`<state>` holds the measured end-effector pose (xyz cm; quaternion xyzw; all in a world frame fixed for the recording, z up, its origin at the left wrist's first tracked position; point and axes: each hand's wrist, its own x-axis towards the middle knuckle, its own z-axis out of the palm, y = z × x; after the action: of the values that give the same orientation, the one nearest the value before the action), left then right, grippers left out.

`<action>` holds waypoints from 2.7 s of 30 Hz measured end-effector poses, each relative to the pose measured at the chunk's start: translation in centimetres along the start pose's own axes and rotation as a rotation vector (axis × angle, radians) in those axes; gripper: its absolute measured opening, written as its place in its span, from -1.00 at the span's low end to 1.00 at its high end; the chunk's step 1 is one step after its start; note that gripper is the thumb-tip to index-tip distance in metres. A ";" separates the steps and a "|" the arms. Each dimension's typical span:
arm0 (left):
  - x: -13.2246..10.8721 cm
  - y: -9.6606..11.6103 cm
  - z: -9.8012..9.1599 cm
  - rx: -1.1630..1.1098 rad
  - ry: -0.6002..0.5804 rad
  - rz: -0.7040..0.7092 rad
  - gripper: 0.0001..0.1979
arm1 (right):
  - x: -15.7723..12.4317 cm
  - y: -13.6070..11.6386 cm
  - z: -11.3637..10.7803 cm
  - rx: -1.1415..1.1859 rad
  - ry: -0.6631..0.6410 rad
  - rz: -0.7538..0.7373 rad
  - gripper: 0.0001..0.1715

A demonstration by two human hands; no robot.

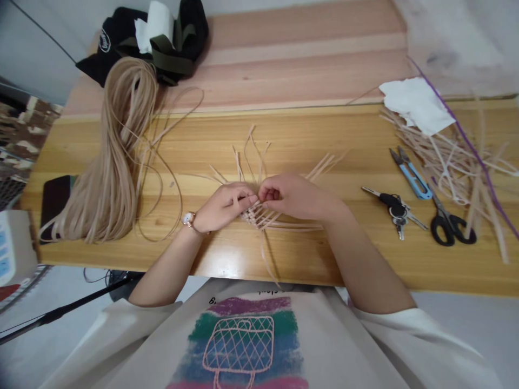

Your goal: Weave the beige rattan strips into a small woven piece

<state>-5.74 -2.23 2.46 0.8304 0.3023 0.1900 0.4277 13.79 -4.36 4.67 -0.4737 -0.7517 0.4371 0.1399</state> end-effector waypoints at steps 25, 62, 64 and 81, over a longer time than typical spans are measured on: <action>0.4 -1.6 1.8 0.413 0.219 0.127 -0.68 | -1.0 -0.9 0.5 -0.487 0.141 -0.051 -0.63; 0.1 -0.9 0.0 0.402 0.220 0.126 -0.58 | 0.3 0.2 1.5 0.067 0.054 -0.030 -0.72; 0.0 -0.9 -0.3 0.407 0.205 0.110 -0.61 | 0.4 0.3 1.3 0.057 0.010 -0.046 -0.73; 0.2 -0.5 -0.7 -0.033 0.172 0.093 -0.84 | -0.1 -0.9 1.5 0.017 0.292 -0.145 -0.94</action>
<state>-6.17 -1.50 2.42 0.8170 0.2958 0.2854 0.4044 12.41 -5.37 4.54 -0.4755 -0.7518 0.3588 0.2828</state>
